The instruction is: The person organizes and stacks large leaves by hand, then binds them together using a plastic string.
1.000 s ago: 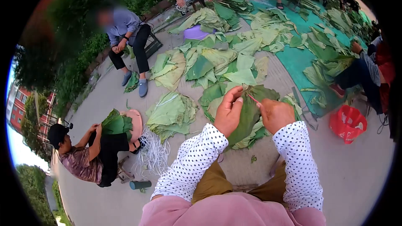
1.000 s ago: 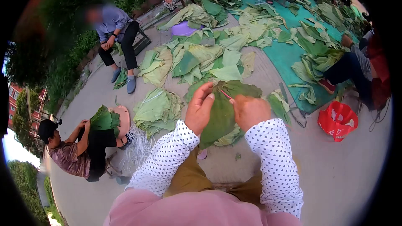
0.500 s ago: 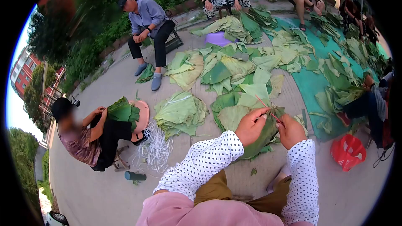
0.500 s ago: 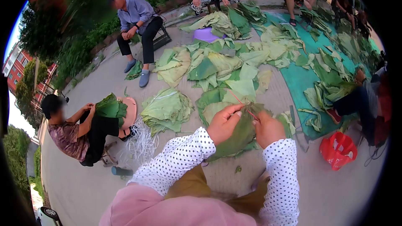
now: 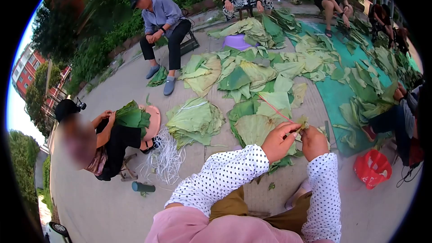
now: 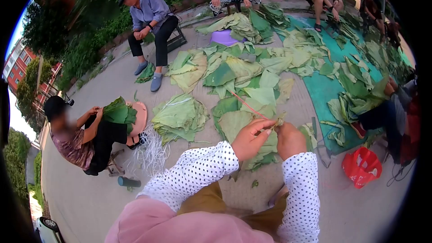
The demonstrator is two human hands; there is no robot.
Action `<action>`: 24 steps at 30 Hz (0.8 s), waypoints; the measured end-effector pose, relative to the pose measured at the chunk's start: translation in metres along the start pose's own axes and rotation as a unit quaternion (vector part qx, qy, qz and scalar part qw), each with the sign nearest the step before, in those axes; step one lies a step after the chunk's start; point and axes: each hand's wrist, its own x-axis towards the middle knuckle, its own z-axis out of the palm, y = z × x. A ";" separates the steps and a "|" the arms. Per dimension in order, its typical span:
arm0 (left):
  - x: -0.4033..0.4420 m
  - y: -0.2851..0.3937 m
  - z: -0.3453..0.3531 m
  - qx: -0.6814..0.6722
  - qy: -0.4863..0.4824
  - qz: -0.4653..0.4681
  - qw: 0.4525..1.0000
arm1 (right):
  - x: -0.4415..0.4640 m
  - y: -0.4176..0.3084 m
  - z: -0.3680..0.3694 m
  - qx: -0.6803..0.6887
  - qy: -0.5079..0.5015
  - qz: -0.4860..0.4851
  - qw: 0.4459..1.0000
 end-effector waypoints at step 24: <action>0.009 -0.012 -0.001 -0.192 -0.011 -0.100 0.976 | -0.004 -0.013 -0.004 0.055 0.014 -0.060 0.997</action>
